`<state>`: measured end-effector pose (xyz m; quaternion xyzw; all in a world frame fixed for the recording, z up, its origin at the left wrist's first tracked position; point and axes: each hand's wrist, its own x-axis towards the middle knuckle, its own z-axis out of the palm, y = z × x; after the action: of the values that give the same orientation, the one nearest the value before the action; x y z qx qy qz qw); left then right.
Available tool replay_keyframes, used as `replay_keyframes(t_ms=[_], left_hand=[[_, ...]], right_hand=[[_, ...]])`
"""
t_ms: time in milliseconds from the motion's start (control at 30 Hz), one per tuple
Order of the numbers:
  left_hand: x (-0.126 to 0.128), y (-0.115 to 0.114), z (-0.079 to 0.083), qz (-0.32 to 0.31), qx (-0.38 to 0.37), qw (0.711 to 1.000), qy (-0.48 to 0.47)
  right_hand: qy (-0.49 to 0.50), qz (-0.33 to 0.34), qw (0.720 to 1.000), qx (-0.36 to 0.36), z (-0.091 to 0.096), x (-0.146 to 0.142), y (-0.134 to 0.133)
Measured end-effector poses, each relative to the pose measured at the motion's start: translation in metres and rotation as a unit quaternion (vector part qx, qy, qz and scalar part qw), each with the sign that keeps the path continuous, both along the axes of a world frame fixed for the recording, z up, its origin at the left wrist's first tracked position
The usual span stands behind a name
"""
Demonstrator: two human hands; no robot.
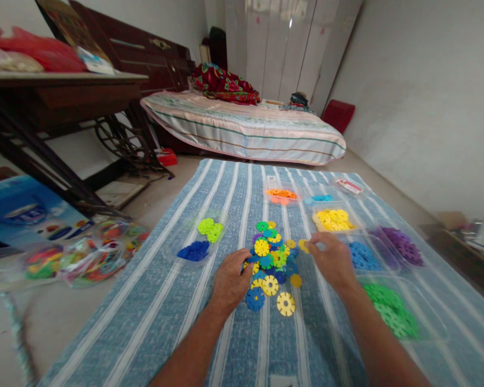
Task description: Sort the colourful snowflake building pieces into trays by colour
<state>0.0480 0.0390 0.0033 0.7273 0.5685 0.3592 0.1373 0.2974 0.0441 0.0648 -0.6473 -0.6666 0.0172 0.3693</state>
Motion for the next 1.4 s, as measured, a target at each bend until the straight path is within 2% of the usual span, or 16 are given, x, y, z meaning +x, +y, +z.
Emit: replay_keyframes(t_ms=[100,133,200,267,367,433,533,700,833,933,1033,1167,1267,1333,1400], left_hand=[[0.0,0.0,0.0,0.003,-0.005,1.0,0.0],[0.0,0.0,0.0,0.002,-0.007,1.0,0.0],[0.001,0.0,0.0,-0.001,-0.011,1.0,0.0],[0.001,0.0,0.0,0.0,-0.013,1.0,-0.001],[0.001,-0.001,0.001,0.002,-0.012,1.0,-0.003],[0.001,-0.001,0.002,0.0,-0.012,1.0,-0.004],[0.001,-0.001,0.003,-0.002,-0.01,1.0,-0.006],[0.001,-0.001,0.002,0.001,-0.011,1.0,-0.006],[0.001,-0.001,0.002,0.0,-0.002,1.0,-0.01],[0.001,-0.001,0.001,0.001,-0.001,1.0,-0.008],[0.001,0.0,0.001,0.002,-0.006,1.0,-0.003],[0.0,0.001,-0.001,0.0,-0.004,1.0,-0.001],[0.0,0.001,-0.002,0.0,0.0,1.0,-0.002],[0.0,0.0,-0.002,-0.001,-0.001,1.0,-0.003],[0.0,0.0,-0.001,-0.001,-0.002,1.0,-0.005]], right_hand=[[-0.048,-0.114,0.987,0.099,0.017,0.024,0.015],[-0.067,-0.131,0.982,0.116,0.018,0.027,0.017],[-0.093,-0.1,0.987,0.09,0.015,0.024,0.012],[-0.115,-0.019,0.993,0.008,0.003,0.012,0.0],[-0.157,0.083,0.976,-0.126,-0.016,-0.01,-0.024],[-0.173,0.1,0.963,-0.179,-0.026,-0.02,-0.037],[-0.172,0.085,0.962,-0.193,-0.032,-0.026,-0.047],[-0.145,0.07,0.969,-0.186,-0.032,-0.026,-0.05],[-0.103,0.087,0.972,-0.194,-0.031,-0.026,-0.052],[-0.085,0.11,0.976,-0.166,-0.026,-0.022,-0.047],[-0.094,0.077,0.989,-0.081,-0.011,-0.006,-0.029],[-0.09,-0.061,0.993,0.056,0.017,0.028,0.009],[-0.094,-0.137,0.977,0.133,0.024,0.04,0.023],[-0.095,-0.112,0.982,0.119,0.017,0.033,0.019],[-0.093,-0.052,0.992,0.072,0.003,0.019,0.006]])
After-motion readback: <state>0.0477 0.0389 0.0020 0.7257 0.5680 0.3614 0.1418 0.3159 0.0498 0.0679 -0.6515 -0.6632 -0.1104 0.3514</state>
